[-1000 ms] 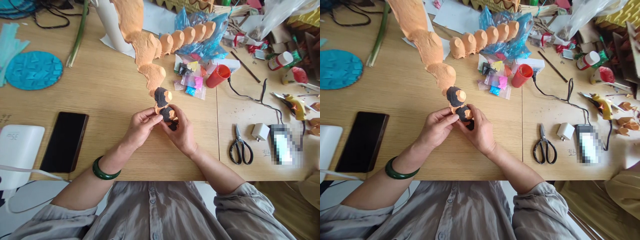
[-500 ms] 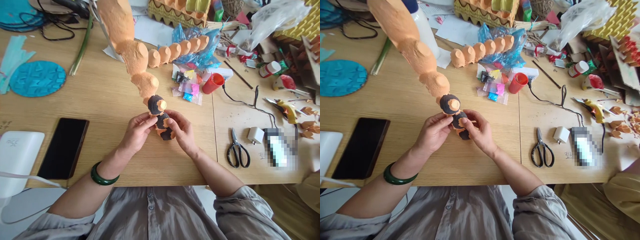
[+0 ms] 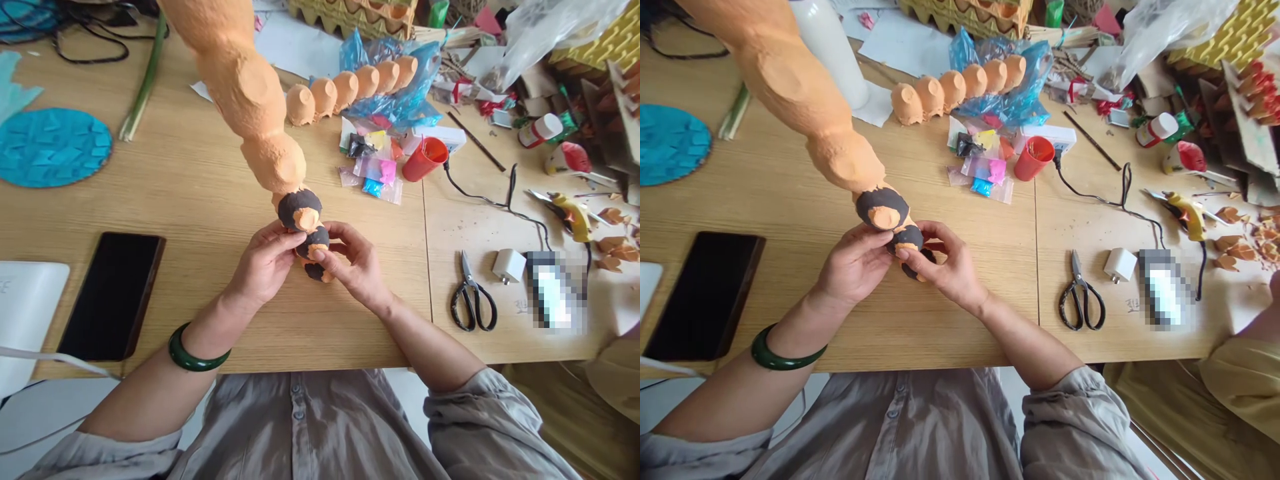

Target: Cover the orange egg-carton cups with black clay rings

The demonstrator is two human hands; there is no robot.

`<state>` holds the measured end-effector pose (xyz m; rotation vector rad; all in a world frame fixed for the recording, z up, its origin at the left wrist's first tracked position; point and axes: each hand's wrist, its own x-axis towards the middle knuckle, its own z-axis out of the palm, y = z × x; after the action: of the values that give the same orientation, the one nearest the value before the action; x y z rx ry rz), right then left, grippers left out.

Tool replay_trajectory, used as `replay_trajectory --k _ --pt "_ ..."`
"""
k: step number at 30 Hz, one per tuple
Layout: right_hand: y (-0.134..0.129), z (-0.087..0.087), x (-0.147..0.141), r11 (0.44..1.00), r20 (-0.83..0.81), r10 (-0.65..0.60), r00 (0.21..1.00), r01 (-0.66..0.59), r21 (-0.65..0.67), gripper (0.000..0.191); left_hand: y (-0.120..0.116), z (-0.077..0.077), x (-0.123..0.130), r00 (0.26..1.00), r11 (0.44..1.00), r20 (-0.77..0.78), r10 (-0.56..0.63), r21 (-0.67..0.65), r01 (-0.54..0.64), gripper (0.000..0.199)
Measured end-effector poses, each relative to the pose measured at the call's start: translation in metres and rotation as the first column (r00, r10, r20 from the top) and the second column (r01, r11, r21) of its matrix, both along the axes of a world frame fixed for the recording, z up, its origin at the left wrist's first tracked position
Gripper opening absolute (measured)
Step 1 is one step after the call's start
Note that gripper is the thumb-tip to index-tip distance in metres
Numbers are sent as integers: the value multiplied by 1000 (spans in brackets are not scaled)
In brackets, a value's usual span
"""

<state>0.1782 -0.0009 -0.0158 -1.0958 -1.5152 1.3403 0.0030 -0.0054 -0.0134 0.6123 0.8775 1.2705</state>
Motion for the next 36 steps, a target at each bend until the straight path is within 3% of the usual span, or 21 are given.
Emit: replay_trajectory --k 7,12,16,24,29,36 --pt "-3 -7 0 995 74 -31 997 24 98 57 -1 0 4 999 999 -49 -13 36 15 19" --pt "-6 -6 -1 989 113 -62 992 46 140 57 0 -1 3 1000 999 -11 20 -39 -21 16" --pt "-2 -3 0 994 -76 -13 997 5 -111 55 2 -3 0 1000 997 2 6 -74 -6 19" --pt "8 1 3 872 -331 12 943 -172 -459 49 0 4 -1 996 985 -66 -65 -164 54 24" --pt "10 4 5 802 -427 20 904 -269 -533 50 -1 10 0 981 986 -154 -115 -137 94 24" --pt "12 2 6 778 -426 26 904 -286 -560 45 0 9 0 985 993 -144 -93 -84 82 21"
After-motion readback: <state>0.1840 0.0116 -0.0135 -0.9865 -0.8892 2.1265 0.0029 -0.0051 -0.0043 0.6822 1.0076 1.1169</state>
